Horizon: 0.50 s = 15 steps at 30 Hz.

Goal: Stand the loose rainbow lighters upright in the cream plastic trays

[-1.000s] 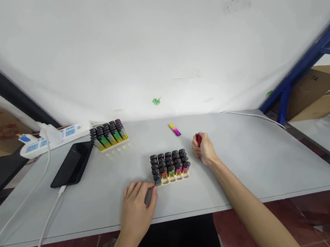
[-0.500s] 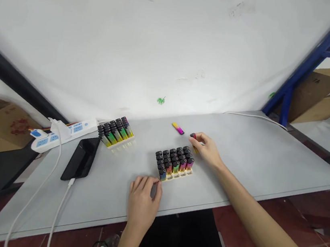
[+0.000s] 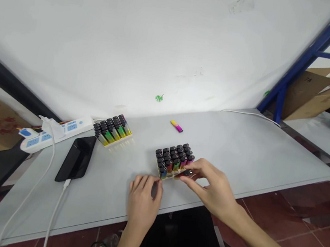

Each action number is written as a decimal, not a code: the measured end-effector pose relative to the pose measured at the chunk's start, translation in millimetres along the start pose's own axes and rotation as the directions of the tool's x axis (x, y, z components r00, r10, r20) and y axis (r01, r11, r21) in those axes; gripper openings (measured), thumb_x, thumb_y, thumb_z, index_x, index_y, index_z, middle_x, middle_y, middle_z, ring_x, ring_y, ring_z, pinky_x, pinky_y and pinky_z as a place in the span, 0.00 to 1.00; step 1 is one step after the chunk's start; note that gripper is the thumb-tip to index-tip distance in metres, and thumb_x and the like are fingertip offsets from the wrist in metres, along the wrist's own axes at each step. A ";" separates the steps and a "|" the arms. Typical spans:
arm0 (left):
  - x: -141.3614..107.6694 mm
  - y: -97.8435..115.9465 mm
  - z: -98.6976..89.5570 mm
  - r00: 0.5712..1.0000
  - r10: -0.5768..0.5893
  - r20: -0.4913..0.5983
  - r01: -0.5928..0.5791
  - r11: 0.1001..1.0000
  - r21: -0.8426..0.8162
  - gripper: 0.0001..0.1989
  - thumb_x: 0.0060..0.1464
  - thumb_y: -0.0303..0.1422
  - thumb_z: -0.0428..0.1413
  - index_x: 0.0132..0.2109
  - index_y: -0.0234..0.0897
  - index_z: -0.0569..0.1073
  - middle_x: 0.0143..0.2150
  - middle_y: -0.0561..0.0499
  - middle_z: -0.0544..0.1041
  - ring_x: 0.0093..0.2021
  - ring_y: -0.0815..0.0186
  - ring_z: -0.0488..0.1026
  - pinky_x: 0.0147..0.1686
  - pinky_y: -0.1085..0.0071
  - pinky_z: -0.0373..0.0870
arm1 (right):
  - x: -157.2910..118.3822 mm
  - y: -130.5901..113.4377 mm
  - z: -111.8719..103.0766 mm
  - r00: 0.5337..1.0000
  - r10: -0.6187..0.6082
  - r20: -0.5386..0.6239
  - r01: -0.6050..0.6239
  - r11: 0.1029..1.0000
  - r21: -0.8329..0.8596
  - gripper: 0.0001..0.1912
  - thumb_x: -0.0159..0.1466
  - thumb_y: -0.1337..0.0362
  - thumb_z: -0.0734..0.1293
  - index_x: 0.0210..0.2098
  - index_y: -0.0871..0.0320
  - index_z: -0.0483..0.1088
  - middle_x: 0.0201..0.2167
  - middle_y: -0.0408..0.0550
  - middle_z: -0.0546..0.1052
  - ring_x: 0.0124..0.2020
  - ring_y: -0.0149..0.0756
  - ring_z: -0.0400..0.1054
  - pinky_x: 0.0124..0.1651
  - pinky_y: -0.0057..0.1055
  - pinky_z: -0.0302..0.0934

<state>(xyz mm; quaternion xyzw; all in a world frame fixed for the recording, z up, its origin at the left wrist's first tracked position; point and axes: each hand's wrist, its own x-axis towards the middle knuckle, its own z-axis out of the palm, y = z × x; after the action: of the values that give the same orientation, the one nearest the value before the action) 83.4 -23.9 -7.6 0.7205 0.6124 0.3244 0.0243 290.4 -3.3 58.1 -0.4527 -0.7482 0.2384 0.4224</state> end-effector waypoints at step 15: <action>-0.4 -0.1 -1.7 1.000 0.008 0.018 -0.007 0.999 -0.051 0.06 0.63 0.31 0.53 0.37 0.40 0.73 0.36 0.51 0.79 0.40 0.59 0.70 0.41 0.60 0.60 | 11.1 7.9 33.8 0.993 0.091 0.077 -0.057 0.929 -0.365 0.08 0.67 0.57 0.67 0.42 0.53 0.70 0.36 0.48 0.81 0.30 0.41 0.77 0.29 0.34 0.66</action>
<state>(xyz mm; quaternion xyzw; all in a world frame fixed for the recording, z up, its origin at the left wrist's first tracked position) 82.6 -24.8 -6.5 0.7249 0.6010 0.3335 0.0470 263.0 11.1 39.0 -0.5392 -0.7804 0.1327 0.2875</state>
